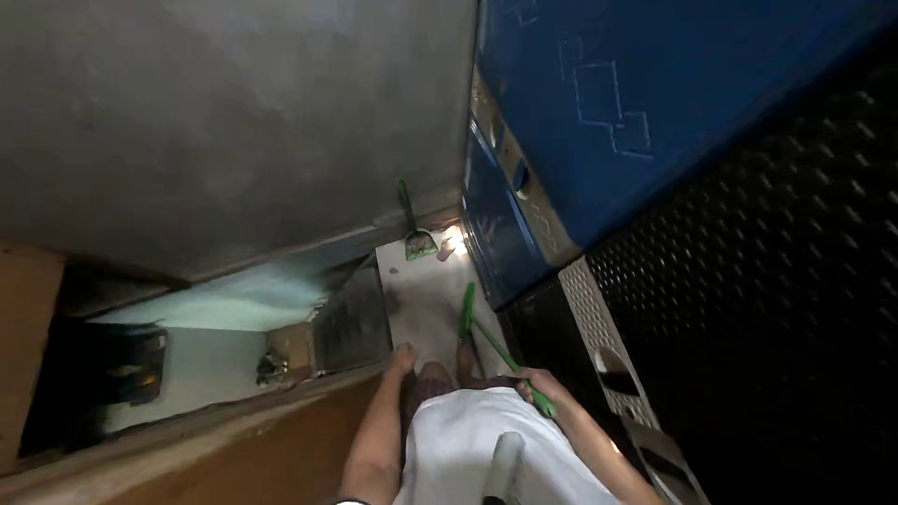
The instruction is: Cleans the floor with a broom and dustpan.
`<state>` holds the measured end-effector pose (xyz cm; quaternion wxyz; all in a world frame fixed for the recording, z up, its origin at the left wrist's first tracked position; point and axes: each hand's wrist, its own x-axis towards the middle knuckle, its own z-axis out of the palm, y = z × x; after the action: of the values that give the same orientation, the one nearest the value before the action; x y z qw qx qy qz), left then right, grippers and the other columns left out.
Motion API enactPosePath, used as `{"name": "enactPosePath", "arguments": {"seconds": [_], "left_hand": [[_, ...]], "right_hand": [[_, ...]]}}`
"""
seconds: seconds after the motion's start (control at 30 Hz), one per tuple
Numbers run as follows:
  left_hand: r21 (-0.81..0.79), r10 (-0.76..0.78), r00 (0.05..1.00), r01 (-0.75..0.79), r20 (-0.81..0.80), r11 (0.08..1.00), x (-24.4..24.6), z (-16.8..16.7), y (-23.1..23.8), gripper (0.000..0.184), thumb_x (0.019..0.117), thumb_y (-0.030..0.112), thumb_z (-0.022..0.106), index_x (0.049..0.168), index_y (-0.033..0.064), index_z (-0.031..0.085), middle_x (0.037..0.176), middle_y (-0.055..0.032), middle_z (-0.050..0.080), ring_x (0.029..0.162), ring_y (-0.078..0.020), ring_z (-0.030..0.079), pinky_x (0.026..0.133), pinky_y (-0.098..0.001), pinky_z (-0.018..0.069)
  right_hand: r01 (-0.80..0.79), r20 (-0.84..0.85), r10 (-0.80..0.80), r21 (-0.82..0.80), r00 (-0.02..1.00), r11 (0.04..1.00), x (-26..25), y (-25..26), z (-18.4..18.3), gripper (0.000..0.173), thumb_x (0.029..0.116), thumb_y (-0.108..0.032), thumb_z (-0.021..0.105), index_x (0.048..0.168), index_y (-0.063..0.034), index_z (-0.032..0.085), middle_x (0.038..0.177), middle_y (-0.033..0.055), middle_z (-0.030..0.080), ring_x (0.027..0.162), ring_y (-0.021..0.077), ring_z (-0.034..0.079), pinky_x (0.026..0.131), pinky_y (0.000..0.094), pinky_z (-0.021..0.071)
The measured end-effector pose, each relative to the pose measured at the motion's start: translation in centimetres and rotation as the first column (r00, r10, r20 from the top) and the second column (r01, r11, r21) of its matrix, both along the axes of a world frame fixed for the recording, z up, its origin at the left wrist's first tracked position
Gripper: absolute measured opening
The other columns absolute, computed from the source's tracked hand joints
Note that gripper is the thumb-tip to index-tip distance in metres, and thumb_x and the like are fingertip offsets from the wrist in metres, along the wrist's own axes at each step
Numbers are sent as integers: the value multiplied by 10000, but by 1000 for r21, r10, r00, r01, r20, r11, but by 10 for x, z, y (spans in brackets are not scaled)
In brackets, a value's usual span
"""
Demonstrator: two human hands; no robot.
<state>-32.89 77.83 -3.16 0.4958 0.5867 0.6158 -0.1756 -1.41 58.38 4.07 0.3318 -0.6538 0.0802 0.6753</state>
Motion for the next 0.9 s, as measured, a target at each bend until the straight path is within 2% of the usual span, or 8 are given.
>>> {"name": "enactPosePath", "arguments": {"seconds": [0.13, 0.23, 0.3, 0.5, 0.6, 0.7, 0.8, 0.9], "left_hand": [[166, -211, 969, 230, -129, 959, 27, 22, 111, 459, 1055, 347, 527, 1390, 41, 595, 1411, -212, 594, 1318, -363, 577, 1104, -563, 468], [232, -387, 884, 446, -261, 864, 57, 35, 194, 486, 1049, 346, 522, 1408, 24, 584, 1513, -216, 503, 1429, -382, 459, 1167, -565, 389], [274, -480, 824, 556, -299, 784, 77, 39, 250, 459, 1036, 289, 546, 1407, 22, 586, 1526, -227, 485, 1448, -399, 423, 1175, -586, 356], [327, -681, 617, 787, -395, 523, 138, 17, 425, 434, 960, 85, 607, 1383, -10, 587, 1522, -232, 479, 1446, -411, 408, 1180, -597, 329], [294, -751, 492, 870, -442, 396, 173, -1, 517, 465, 931, 30, 631, 1394, 13, 587, 1529, -216, 471, 1451, -398, 401, 1178, -605, 325], [275, -804, 372, 923, -465, 268, 194, -34, 590, 493, 951, 73, 660, 1427, 3, 554, 1561, -227, 435, 1483, -414, 354, 1186, -638, 299], [241, -826, 204, 967, -526, 85, 215, -62, 637, 492, 923, 191, 717, 1352, -20, 599, 1499, -218, 491, 1438, -396, 410, 1170, -611, 340], [143, -866, 39, 989, -499, -38, 235, -76, 668, 545, 938, 150, 701, 1428, -28, 540, 1558, -239, 428, 1493, -415, 327, 1212, -633, 253]], "right_hand": [[-6, 5, 6, -33, 1000, 999, 18, 55, 9, 150, 1045, -171, 501, 1049, -49, 588, 618, 12, 502, 435, 75, 458, 388, 213, 407], [-9, 10, 10, -62, 1000, 998, 26, 83, 8, 170, 1055, -200, 490, 1049, -61, 586, 616, 7, 508, 436, 69, 456, 391, 213, 406], [9, 13, -8, -78, 1000, 997, 28, 100, 6, 179, 1062, -209, 479, 1051, -65, 585, 625, 6, 516, 439, 65, 453, 396, 211, 404], [97, 29, -93, -181, 995, 979, 16, 154, 0, 183, 1068, -217, 480, 1042, -71, 586, 624, 8, 514, 437, 77, 454, 392, 222, 409], [132, 36, -127, -215, 991, 968, 0, 181, -14, 260, 1082, -245, 468, 1224, -77, 606, 696, 30, 558, 478, 97, 487, 422, 244, 433], [252, 61, -245, -297, 968, 921, -31, 211, -4, 286, 1084, -257, 485, 1283, -96, 613, 723, 31, 573, 495, 95, 491, 434, 244, 435], [416, 83, -414, -345, 906, 841, -59, 241, 11, 262, 1080, -239, 472, 1244, -90, 611, 695, 29, 571, 481, 89, 491, 419, 232, 425], [518, 95, -522, -359, 848, 776, -86, 261, 18, 281, 1094, -222, 435, 1286, -89, 590, 699, 27, 559, 481, 85, 484, 419, 227, 423]]}}
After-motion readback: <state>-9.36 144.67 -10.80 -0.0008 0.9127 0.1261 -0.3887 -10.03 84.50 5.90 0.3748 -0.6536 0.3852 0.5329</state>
